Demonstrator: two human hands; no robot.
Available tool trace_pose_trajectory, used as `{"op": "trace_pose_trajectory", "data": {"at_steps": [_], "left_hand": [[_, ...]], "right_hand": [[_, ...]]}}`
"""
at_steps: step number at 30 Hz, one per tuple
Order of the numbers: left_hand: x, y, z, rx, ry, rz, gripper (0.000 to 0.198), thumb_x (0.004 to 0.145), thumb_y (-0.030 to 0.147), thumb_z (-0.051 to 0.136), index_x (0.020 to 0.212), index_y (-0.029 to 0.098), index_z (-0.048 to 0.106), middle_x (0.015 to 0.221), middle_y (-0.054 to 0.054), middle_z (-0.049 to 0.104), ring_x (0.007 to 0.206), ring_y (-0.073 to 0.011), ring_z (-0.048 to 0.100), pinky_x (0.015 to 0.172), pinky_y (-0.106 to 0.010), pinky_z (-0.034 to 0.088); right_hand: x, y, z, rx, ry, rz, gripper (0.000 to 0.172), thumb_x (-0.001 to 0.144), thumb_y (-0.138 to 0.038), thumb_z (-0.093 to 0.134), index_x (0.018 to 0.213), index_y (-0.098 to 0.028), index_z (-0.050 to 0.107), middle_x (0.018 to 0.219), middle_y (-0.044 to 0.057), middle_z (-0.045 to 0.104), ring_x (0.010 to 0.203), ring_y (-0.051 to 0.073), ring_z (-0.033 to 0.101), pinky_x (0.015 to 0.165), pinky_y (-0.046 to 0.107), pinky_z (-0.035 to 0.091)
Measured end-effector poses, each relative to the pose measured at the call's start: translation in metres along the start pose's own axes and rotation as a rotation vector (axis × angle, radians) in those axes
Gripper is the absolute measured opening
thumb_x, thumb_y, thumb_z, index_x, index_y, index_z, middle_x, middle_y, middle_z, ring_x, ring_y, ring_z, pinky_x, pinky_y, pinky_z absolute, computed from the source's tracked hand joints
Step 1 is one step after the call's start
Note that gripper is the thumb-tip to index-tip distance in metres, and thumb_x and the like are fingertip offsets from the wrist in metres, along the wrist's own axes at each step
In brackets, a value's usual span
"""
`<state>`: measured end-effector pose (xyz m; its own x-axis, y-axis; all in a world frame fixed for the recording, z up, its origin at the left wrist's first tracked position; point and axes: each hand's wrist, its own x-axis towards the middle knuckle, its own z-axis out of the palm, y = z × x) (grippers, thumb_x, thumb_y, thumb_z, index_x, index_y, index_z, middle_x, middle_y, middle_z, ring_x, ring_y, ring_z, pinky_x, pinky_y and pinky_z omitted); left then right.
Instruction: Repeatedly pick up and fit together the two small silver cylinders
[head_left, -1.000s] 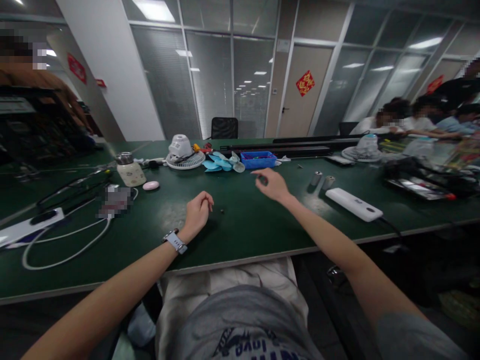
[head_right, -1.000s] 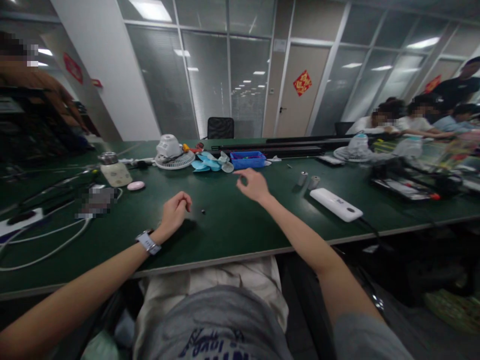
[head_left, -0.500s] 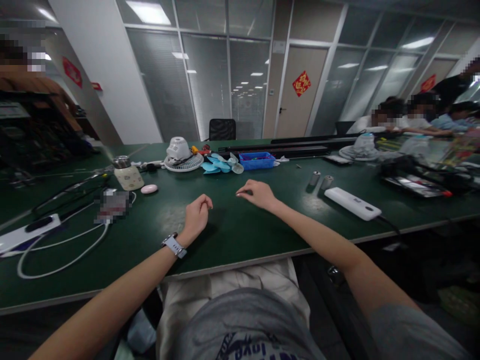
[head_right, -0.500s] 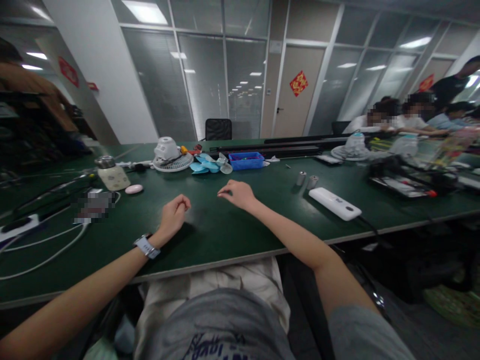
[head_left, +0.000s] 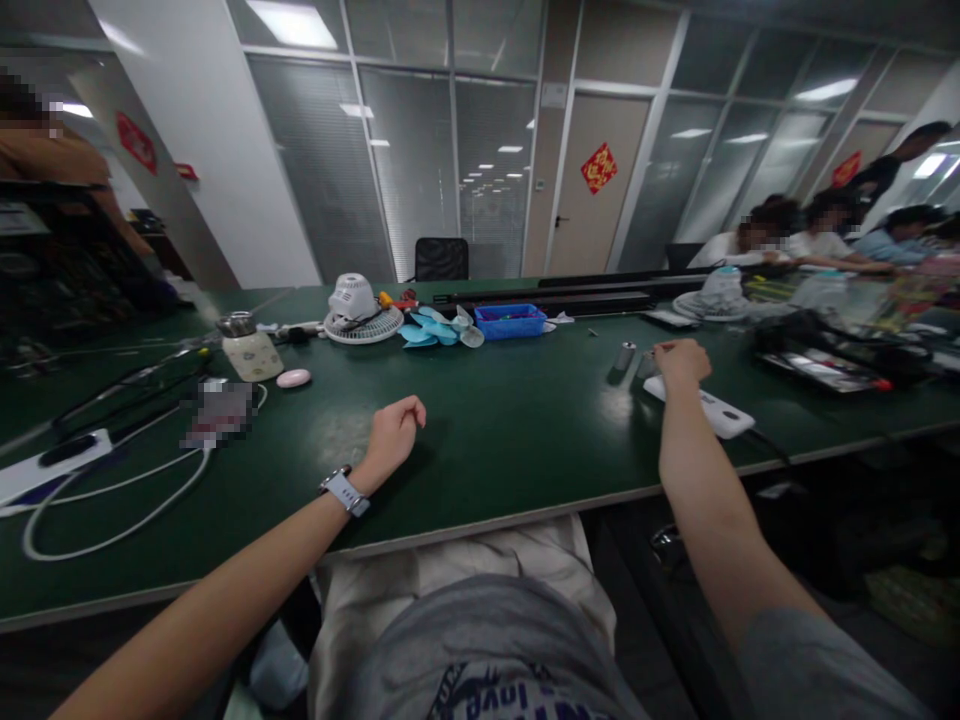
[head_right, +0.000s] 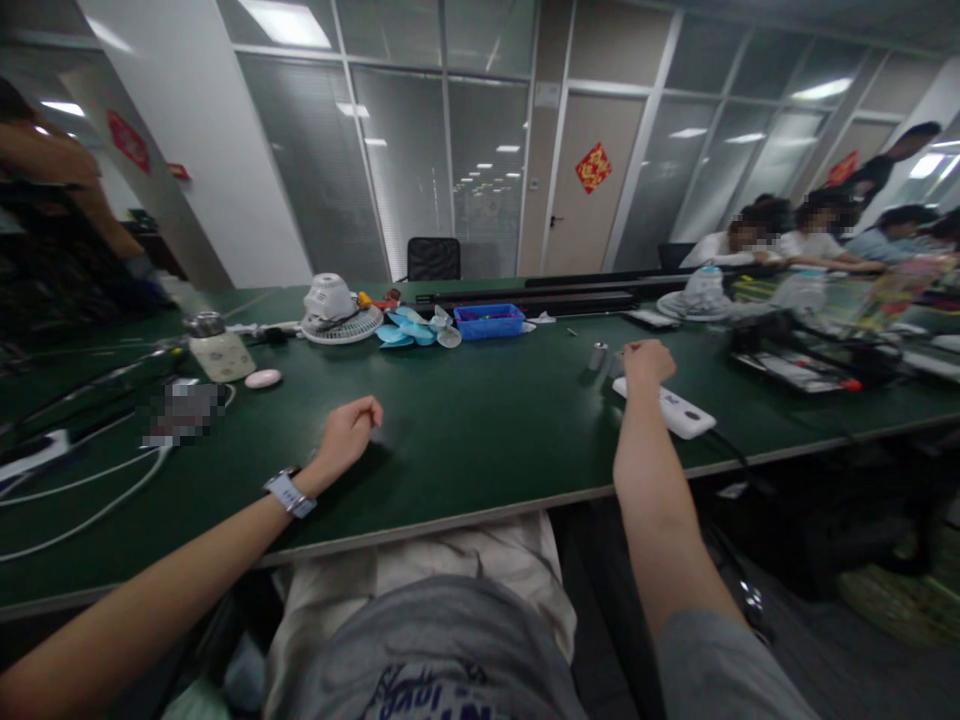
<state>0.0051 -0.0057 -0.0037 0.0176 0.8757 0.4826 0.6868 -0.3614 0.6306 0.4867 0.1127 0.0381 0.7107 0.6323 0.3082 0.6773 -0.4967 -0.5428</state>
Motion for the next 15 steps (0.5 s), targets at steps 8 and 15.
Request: {"op": "trace_pose_trajectory", "data": {"at_steps": [8, 15], "left_hand": [[0.001, 0.001, 0.000, -0.008, -0.031, -0.016, 0.020, 0.071, 0.018, 0.036, 0.061, 0.020, 0.053, 0.053, 0.001, 0.051, 0.053, -0.0148, 0.049, 0.057, -0.026, 0.033], [0.000, 0.001, 0.000, -0.067, -0.053, -0.036, 0.020, 0.071, 0.018, 0.037, 0.060, 0.020, 0.053, 0.055, 0.001, 0.053, 0.055, -0.0142, 0.051, 0.059, -0.026, 0.035]], "right_hand": [[0.004, -0.001, 0.010, -0.032, -0.007, -0.027, 0.031, 0.087, -0.037, 0.062, 0.112, -0.023, 0.074, 0.119, 0.020, 0.063, 0.106, 0.029, 0.056, 0.082, 0.040, 0.039], [0.009, -0.011, 0.044, -0.223, 0.107, -0.324, 0.054, 0.085, -0.059, 0.054, 0.113, -0.017, 0.072, 0.134, 0.019, 0.050, 0.125, 0.037, 0.034, 0.099, 0.057, 0.025]]}}
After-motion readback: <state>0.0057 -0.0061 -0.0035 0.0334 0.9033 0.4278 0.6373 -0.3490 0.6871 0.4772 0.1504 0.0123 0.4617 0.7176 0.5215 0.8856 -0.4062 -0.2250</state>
